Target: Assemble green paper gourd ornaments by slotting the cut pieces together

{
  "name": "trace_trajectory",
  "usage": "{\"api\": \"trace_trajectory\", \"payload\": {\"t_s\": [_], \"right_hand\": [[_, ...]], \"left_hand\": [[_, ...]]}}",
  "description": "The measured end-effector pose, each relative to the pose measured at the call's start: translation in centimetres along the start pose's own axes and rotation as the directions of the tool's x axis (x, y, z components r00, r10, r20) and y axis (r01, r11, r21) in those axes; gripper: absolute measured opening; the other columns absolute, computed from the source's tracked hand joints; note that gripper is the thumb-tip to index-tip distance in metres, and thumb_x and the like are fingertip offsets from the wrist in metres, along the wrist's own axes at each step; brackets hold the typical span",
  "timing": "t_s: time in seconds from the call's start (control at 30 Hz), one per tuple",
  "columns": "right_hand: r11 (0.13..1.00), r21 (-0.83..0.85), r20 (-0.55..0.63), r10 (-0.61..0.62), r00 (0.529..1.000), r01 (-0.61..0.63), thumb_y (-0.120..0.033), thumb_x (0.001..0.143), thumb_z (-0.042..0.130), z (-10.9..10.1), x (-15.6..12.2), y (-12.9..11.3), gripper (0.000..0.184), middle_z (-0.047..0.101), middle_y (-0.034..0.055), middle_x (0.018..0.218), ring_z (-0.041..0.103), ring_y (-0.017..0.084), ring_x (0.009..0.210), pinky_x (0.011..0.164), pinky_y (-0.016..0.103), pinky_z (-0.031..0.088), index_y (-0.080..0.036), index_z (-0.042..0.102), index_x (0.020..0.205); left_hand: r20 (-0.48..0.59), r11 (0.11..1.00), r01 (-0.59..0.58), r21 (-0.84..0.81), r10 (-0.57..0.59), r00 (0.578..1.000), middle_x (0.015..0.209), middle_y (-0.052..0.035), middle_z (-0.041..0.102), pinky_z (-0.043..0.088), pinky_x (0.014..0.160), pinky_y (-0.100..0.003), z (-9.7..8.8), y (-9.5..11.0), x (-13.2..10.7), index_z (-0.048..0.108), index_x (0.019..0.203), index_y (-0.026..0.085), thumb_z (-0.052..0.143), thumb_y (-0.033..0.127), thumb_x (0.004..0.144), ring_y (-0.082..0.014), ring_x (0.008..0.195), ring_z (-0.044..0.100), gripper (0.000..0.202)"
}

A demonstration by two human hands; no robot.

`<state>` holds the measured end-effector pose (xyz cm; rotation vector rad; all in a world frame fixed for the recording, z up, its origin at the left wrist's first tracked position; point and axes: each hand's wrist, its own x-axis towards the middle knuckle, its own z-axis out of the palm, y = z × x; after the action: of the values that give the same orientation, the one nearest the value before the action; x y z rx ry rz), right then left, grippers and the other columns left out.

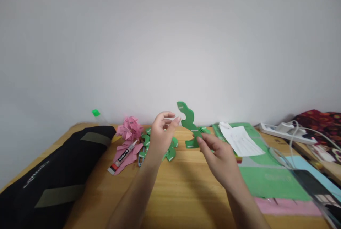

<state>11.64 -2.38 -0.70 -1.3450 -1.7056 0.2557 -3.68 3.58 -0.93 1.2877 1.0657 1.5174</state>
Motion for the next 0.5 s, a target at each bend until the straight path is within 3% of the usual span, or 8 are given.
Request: {"api": "trace_trajectory", "payload": {"t_s": [0.13, 0.23, 0.3, 0.37, 0.5], "right_hand": [[0.972, -0.200, -0.145, -0.151, 0.978, 0.121, -0.022, 0.090, 0.049, 0.4, -1.7, -0.5, 0.020, 0.073, 0.0040, 0.070, 0.066, 0.016, 0.056, 0.050, 0.024, 0.045, -0.016, 0.068, 0.087], [0.943, -0.292, -0.171, -0.217, 0.961, 0.161, -0.020, 0.089, 0.049, 0.5, -2.8, -1.0, 0.021, 0.074, 0.0082, 0.075, 0.069, 0.020, 0.063, 0.056, 0.028, 0.048, -0.013, 0.069, 0.091], [0.972, -0.198, -0.122, -0.152, 0.981, 0.126, -0.023, 0.088, 0.052, 0.1, -3.1, -1.2, 0.020, 0.074, 0.0082, 0.078, 0.068, 0.020, 0.064, 0.056, 0.029, 0.049, -0.014, 0.069, 0.090], [0.999, 0.016, -0.013, -0.030, 0.999, 0.030, -0.030, 0.086, 0.058, -0.6, -3.2, -1.3, 0.019, 0.074, 0.0066, 0.079, 0.067, 0.017, 0.064, 0.056, 0.027, 0.049, -0.016, 0.070, 0.090], [0.910, 0.380, 0.167, 0.109, 0.980, -0.166, -0.044, 0.080, 0.064, -1.9, -3.2, -1.1, 0.028, 0.067, 0.0028, 0.069, 0.059, 0.014, 0.062, 0.053, 0.026, 0.045, -0.017, 0.070, 0.087]], "left_hand": [[0.209, 0.999, 0.047, -0.011, -0.044, 0.977, 0.084, -0.0044, 0.070, 0.048, 0.068, -0.024, 0.8, 0.4, -1.2, 0.065, 0.097, 0.016, 0.073, 0.041, 0.074, -0.0150, 0.077, 0.065, 0.034], [0.276, 0.998, 0.065, -0.010, -0.059, 0.959, 0.090, -0.0052, 0.070, 0.049, 0.067, -0.024, 1.5, 1.0, -2.3, 0.062, 0.109, 0.016, 0.077, 0.036, 0.072, -0.0154, 0.076, 0.067, 0.044], [0.295, 0.996, 0.092, 0.004, -0.089, 0.951, 0.088, -0.0052, 0.069, 0.050, 0.067, -0.025, 1.7, 1.4, -2.7, 0.062, 0.109, 0.016, 0.079, 0.033, 0.070, -0.0161, 0.077, 0.067, 0.046], [0.324, 0.990, 0.137, -0.012, -0.126, 0.938, 0.087, -0.0057, 0.069, 0.052, 0.072, -0.027, 1.7, 1.8, -2.9, 0.062, 0.106, 0.014, 0.081, 0.031, 0.067, -0.0182, 0.082, 0.067, 0.046], [0.458, 0.965, 0.254, -0.068, -0.196, 0.867, 0.089, -0.0088, 0.072, 0.052, 0.076, -0.031, 1.4, 3.1, -3.6, 0.060, 0.103, 0.012, 0.080, 0.026, 0.065, -0.0204, 0.084, 0.069, 0.046]]}}
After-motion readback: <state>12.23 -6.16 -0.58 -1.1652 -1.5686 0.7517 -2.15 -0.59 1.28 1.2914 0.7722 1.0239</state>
